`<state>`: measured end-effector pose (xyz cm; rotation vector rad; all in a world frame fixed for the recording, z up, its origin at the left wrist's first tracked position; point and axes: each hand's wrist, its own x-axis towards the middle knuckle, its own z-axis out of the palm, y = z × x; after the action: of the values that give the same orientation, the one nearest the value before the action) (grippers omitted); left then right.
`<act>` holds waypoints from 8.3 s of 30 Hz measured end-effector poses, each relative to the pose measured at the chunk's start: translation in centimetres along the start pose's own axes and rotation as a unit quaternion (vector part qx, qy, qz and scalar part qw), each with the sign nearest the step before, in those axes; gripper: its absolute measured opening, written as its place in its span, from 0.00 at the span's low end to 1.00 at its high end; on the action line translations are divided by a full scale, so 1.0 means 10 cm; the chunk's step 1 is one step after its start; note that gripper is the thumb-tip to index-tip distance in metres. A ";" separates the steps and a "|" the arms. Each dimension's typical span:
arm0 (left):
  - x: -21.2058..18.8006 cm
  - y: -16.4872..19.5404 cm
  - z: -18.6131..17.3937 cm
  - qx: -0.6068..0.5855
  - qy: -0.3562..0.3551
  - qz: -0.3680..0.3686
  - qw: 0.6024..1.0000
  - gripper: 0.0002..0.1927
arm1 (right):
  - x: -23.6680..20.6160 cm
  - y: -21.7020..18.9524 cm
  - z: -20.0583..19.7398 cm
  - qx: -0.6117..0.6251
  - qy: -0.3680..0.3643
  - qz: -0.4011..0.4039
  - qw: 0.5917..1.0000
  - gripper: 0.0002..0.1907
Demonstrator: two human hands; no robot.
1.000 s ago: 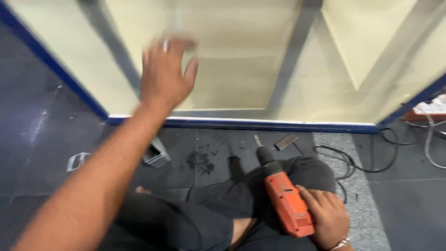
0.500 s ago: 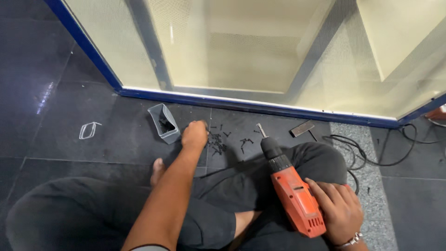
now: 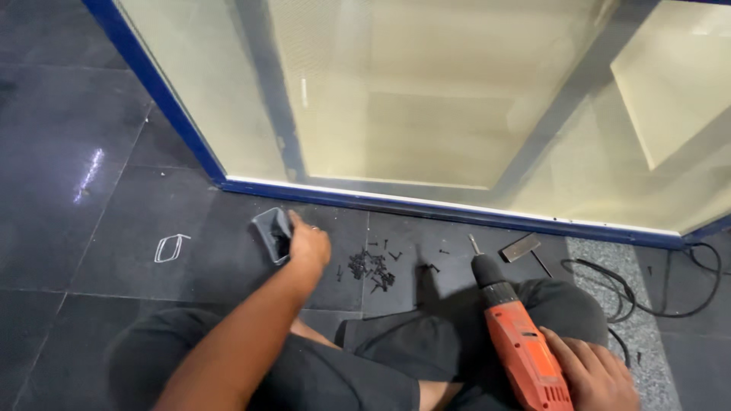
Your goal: The person is assembling a screen frame by securing a mesh screen to a blue metal frame. They use a hammer to tap a white spline into a groove along the frame and a power drill to drive screws into the frame at regular intervals.
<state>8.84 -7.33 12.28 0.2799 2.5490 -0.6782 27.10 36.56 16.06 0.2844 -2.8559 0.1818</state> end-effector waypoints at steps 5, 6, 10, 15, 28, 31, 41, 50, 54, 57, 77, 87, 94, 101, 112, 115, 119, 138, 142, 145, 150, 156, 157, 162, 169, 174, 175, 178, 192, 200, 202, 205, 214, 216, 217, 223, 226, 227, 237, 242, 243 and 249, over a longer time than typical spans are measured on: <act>-0.27 -0.62 0.50 0.023 -0.040 -0.029 0.999 0.19 | -0.04 0.28 0.16 -0.012 -0.080 -0.013 0.997 0.32; -0.37 -0.80 0.62 -0.001 -0.056 -0.057 0.997 0.18 | -0.05 0.32 0.19 -0.010 -0.092 -0.010 0.996 0.32; -0.51 -1.23 0.82 -0.188 -0.140 -0.142 0.962 0.16 | -0.01 0.45 0.23 0.012 -0.109 -0.036 0.993 0.37; -0.16 -0.93 0.56 -0.681 0.044 -0.120 0.721 0.17 | 0.26 0.29 0.10 0.050 -0.140 0.013 0.989 0.43; 0.44 -0.21 0.25 -0.992 0.019 0.108 0.059 0.10 | 1.66 -0.88 0.12 0.325 -0.125 -0.137 0.927 0.23; 0.56 -0.20 0.29 -0.995 -0.008 0.082 0.054 0.10 | 1.74 -0.95 0.26 0.338 -0.131 -0.138 0.922 0.23; 0.82 -0.07 0.59 -0.992 -0.076 0.039 0.096 0.12 | 1.96 -1.19 0.22 0.167 -0.160 -0.189 0.954 0.29; 1.04 0.41 0.68 -0.991 -0.129 -0.048 0.004 0.13 | 2.19 -1.13 0.31 0.068 -0.308 -0.068 0.947 0.28; 1.13 0.43 0.61 -0.995 -0.087 0.024 -0.047 0.15 | 2.39 -1.07 0.36 0.200 -0.372 0.100 0.901 0.23; 1.16 0.43 0.61 -0.995 -0.075 0.037 -0.052 0.21 | 2.62 -1.12 0.36 0.215 -0.309 0.078 0.923 0.34; 1.27 0.33 0.62 -0.996 -0.083 -0.032 0.032 0.19 | 3.61 -1.69 0.10 0.159 -0.477 0.149 0.851 0.22; 0.84 -0.81 -0.80 -0.835 0.421 0.109 0.336 0.20 | 4.35 -2.32 -0.09 0.078 -0.551 0.094 0.826 0.11; 0.82 -0.92 -1.46 -0.751 0.458 0.129 0.457 0.19 | 4.47 -2.42 -0.12 0.042 -0.554 0.057 0.830 0.09; 0.87 -0.80 -1.42 -0.747 0.486 0.109 0.441 0.17 | 4.52 -2.33 -0.06 0.053 -0.561 0.031 0.826 0.09; 0.88 -0.71 -1.31 -0.752 0.502 0.083 0.419 0.15 | 4.56 -2.31 0.03 0.018 -0.557 0.001 0.830 0.10; 0.88 -0.68 -1.28 -0.753 0.503 0.084 0.416 0.15 | 4.59 -2.31 0.03 0.017 -0.560 -0.008 0.828 0.11; 0.87 -0.66 -1.28 -0.770 0.486 0.087 0.404 0.14 | 4.62 -2.34 0.01 -0.009 -0.569 -0.034 0.822 0.12; 0.88 -0.59 -1.24 -0.768 0.508 0.093 0.380 0.15 | 4.64 -2.33 -0.06 -0.038 -0.553 -0.050 0.831 0.10; 0.88 -0.62 -1.26 -0.762 0.506 0.084 0.395 0.16 | 4.63 -2.34 -0.08 -0.037 -0.550 -0.049 0.833 0.10; 0.88 -0.62 -1.27 -0.761 0.517 0.105 0.378 0.15 | 4.61 -2.34 -0.10 -0.037 -0.549 -0.048 0.834 0.10; 0.88 -0.62 -1.26 -0.767 0.506 0.092 0.382 0.16 | 4.59 -2.32 -0.11 -0.039 -0.543 -0.044 0.837 0.10; 0.89 -0.60 -1.27 -0.769 0.506 0.090 0.379 0.15 | 4.59 -2.29 -0.10 -0.040 -0.542 -0.046 0.838 0.09; 0.89 -0.60 -1.27 -0.769 0.506 0.092 0.379 0.15 | 4.60 -2.29 -0.10 -0.040 -0.543 -0.047 0.838 0.09; 0.87 -0.61 -1.28 -0.771 0.504 0.098 0.377 0.15 | 4.62 -2.30 -0.11 -0.036 -0.544 -0.048 0.837 0.09; 0.86 -0.62 -1.28 -0.772 0.505 0.117 0.369 0.15 | 4.64 -2.31 -0.11 -0.032 -0.543 -0.052 0.838 0.09; 0.87 -0.63 -1.27 -0.762 0.511 0.105 0.384 0.15 | 4.62 -2.30 -0.10 -0.035 -0.537 -0.051 0.842 0.09; 0.88 -0.63 -1.27 -0.760 0.512 0.107 0.386 0.15 | 4.62 -2.29 -0.11 -0.034 -0.535 -0.049 0.843 0.08; 0.87 -0.63 -1.27 -0.765 0.512 0.110 0.376 0.15 | 4.62 -2.29 -0.12 -0.033 -0.534 -0.049 0.843 0.08; 0.87 -0.62 -1.27 -0.762 0.518 0.105 0.375 0.16 | 4.63 -2.28 -0.11 -0.031 -0.530 -0.051 0.846 0.08; 0.89 -0.61 -1.26 -0.769 0.511 0.107 0.370 0.16 | 4.63 -2.29 -0.12 -0.028 -0.528 -0.050 0.847 0.07; 0.89 -0.61 -1.26 -0.771 0.505 0.091 0.379 0.16 | 4.64 -2.29 -0.12 -0.027 -0.529 -0.050 0.847 0.07; 0.89 -0.61 -1.25 -0.782 0.500 0.116 0.352 0.15 | 4.64 -2.28 -0.13 -0.027 -0.527 -0.051 0.848 0.07; 0.87 -0.63 -1.30 -0.784 0.503 0.125 0.342 0.15 | 4.64 -2.29 -0.18 -0.028 -0.521 -0.049 0.852 0.07; 0.88 -0.63 -1.31 -0.783 0.499 0.113 0.353 0.15 | 4.64 -2.29 -0.18 -0.025 -0.518 -0.049 0.853 0.07; 0.89 -0.63 -1.31 -0.784 0.496 0.108 0.357 0.15 | 4.64 -2.29 -0.18 -0.025 -0.518 -0.048 0.854 0.07; 0.96 -0.54 -1.23 -0.781 0.499 0.093 0.363 0.14 | 4.63 -2.25 -0.14 -0.029 -0.510 -0.045 0.858 0.07; 0.97 -0.56 -1.20 -0.772 0.502 0.072 0.383 0.17 | 4.62 -2.27 -0.16 -0.014 -0.514 -0.027 0.857 0.06; 0.98 -0.59 -1.21 -0.763 0.511 0.070 0.390 0.17 | 4.60 -2.29 -0.17 -0.001 -0.514 -0.019 0.858 0.06; 0.77 -0.60 -1.32 -0.791 0.487 0.090 0.359 0.16 | 4.32 -2.40 -0.34 0.013 -0.529 -0.005 0.848 0.06; 0.81 -0.63 -1.31 -0.761 0.503 0.036 0.409 0.16 | 4.43 -2.41 -0.25 0.003 -0.526 -0.009 0.851 0.05; 0.84 -0.62 -1.29 -0.769 0.495 0.041 0.403 0.16 | 4.46 -2.40 -0.22 -0.003 -0.525 -0.010 0.851 0.05; 1.02 -0.61 -1.18 -0.795 0.477 0.065 0.370 0.17 | 4.60 -2.34 -0.13 -0.014 -0.527 -0.025 0.849 0.05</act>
<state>-6.61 -5.80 18.67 0.0905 2.4666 2.7057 -11.12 5.86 32.14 0.6045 -3.9243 -0.0679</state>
